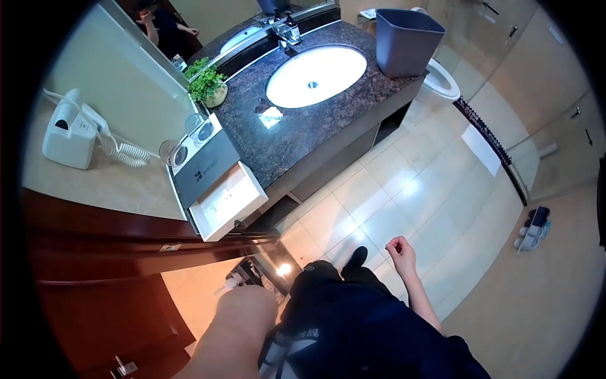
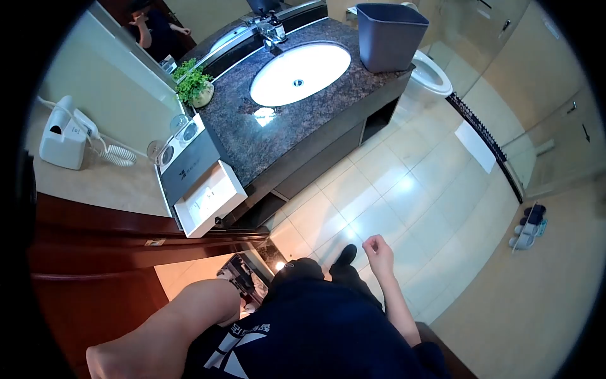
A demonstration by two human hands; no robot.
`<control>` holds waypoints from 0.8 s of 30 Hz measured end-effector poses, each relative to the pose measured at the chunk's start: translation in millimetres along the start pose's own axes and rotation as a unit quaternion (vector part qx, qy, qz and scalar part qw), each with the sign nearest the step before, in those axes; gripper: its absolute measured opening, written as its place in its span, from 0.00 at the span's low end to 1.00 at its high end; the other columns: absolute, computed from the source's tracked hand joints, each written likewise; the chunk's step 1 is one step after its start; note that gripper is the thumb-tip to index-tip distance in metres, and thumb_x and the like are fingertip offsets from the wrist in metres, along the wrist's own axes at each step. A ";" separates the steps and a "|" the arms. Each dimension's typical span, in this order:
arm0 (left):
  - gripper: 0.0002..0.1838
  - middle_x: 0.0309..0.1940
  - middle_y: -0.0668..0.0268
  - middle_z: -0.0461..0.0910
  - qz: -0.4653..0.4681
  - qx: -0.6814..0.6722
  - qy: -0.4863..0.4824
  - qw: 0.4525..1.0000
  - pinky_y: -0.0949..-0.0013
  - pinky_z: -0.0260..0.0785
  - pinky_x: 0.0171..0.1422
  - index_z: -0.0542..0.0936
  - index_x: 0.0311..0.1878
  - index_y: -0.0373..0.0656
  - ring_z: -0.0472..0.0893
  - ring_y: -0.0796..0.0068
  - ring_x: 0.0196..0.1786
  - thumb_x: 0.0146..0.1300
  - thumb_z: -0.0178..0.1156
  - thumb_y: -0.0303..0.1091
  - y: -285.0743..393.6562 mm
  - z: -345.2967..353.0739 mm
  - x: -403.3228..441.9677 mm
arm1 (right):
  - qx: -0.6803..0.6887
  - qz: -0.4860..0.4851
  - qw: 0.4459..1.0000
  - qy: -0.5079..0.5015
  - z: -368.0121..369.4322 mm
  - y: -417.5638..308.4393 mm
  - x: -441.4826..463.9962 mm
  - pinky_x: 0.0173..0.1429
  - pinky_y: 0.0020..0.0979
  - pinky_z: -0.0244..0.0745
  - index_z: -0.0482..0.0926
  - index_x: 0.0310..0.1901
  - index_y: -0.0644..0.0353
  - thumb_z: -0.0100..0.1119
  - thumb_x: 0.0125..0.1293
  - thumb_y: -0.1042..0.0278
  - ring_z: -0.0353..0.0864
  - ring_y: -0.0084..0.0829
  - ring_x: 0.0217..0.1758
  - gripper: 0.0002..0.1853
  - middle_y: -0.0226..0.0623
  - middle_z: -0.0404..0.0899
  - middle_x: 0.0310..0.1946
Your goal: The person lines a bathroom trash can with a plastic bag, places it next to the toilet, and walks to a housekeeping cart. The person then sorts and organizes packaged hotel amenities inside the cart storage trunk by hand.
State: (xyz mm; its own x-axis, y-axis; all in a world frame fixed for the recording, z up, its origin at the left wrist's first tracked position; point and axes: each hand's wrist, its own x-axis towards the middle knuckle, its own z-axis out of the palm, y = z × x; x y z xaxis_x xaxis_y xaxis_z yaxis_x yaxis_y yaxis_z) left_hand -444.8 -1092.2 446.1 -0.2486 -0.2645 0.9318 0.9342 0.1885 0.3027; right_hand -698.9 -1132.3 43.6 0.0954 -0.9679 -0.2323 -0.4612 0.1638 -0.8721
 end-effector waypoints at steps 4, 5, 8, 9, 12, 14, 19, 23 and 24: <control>0.24 0.14 0.52 0.72 0.003 0.011 -0.013 1.000 0.55 0.65 0.57 0.70 0.15 0.38 0.76 0.58 0.25 0.66 0.35 0.32 -24.8 -8.2 9.2 | 0.023 -0.007 1.000 0.006 -19.6 7.6 12.2 0.33 0.25 0.69 0.73 0.28 0.60 0.59 0.54 0.69 0.75 0.24 0.26 0.06 0.33 0.75 0.21; 0.24 0.14 0.53 0.72 -0.005 0.001 -0.011 1.000 0.55 0.65 0.57 0.70 0.15 0.39 0.76 0.58 0.24 0.67 0.33 0.33 -29.4 -12.0 12.0 | 0.010 -0.001 1.000 -0.001 -21.2 12.4 13.5 0.33 0.25 0.69 0.73 0.28 0.60 0.59 0.54 0.69 0.75 0.24 0.26 0.06 0.33 0.75 0.21; 0.25 0.14 0.54 0.72 -0.011 -0.016 -0.018 1.000 0.55 0.65 0.57 0.69 0.15 0.40 0.75 0.59 0.22 0.68 0.32 0.34 -43.8 -24.5 19.3 | -0.007 0.004 1.000 -0.009 -27.2 9.8 20.5 0.34 0.25 0.69 0.73 0.29 0.60 0.58 0.55 0.69 0.75 0.25 0.27 0.06 0.33 0.76 0.22; 0.25 0.14 0.55 0.71 -0.010 -0.019 -0.026 0.999 0.55 0.65 0.57 0.69 0.15 0.40 0.75 0.60 0.22 0.68 0.32 0.34 -48.0 -30.1 22.2 | 0.006 0.004 1.000 -0.013 -25.9 13.3 23.1 0.34 0.25 0.70 0.73 0.29 0.60 0.58 0.55 0.69 0.76 0.26 0.27 0.06 0.34 0.76 0.22; 0.25 0.14 0.57 0.71 -0.007 -0.023 -0.042 0.999 0.55 0.65 0.57 0.69 0.15 0.41 0.75 0.61 0.22 0.68 0.33 0.35 -61.7 -51.3 29.0 | 0.034 0.009 0.998 -0.047 -29.2 10.5 32.4 0.35 0.25 0.72 0.72 0.32 0.60 0.56 0.57 0.71 0.80 0.28 0.28 0.04 0.35 0.79 0.23; 0.25 0.14 0.57 0.70 0.008 -0.022 -0.044 0.999 0.55 0.65 0.57 0.68 0.15 0.41 0.74 0.62 0.21 0.68 0.33 0.36 -69.6 -69.7 32.5 | 0.046 0.035 0.996 -0.071 -38.7 -2.6 41.9 0.35 0.21 0.71 0.70 0.33 0.63 0.53 0.59 0.78 0.79 0.21 0.30 0.03 0.33 0.77 0.23; 0.24 0.13 0.61 0.69 0.059 -0.006 -0.067 0.996 0.55 0.65 0.57 0.68 0.15 0.42 0.71 0.66 0.19 0.68 0.35 0.38 -85.7 -133.5 35.8 | 0.008 0.022 1.000 -0.008 -67.1 -0.1 95.2 0.33 0.23 0.71 0.71 0.34 0.60 0.53 0.59 0.72 0.81 0.25 0.29 0.03 0.34 0.81 0.23; 0.24 0.10 0.68 0.63 -0.019 -0.018 -0.046 0.999 0.60 0.68 0.46 0.66 0.15 0.44 0.64 0.72 0.13 0.67 0.41 0.44 -91.1 -215.0 22.5 | -0.010 0.038 0.999 0.037 -95.5 -4.3 159.5 0.31 0.23 0.70 0.73 0.33 0.60 0.52 0.61 0.68 0.80 0.24 0.25 0.05 0.32 0.80 0.21; 0.27 0.07 0.68 0.61 -0.032 0.005 0.021 0.999 0.64 0.69 0.40 0.65 0.15 0.42 0.60 0.74 0.09 0.66 0.43 0.49 -95.8 -233.2 15.1 | -0.025 0.058 0.997 0.051 -104.0 -10.3 176.1 0.30 0.22 0.70 0.73 0.32 0.60 0.52 0.62 0.67 0.79 0.23 0.24 0.07 0.32 0.80 0.20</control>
State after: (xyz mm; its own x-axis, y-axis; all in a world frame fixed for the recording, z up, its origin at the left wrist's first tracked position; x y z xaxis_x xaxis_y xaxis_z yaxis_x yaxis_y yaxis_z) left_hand -478.5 -1334.9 384.5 -0.2967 -0.3161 0.9012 0.9143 0.1783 0.3635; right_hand -769.2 -1324.2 56.4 -0.0498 -0.9574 -0.2843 -0.5076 0.2694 -0.8184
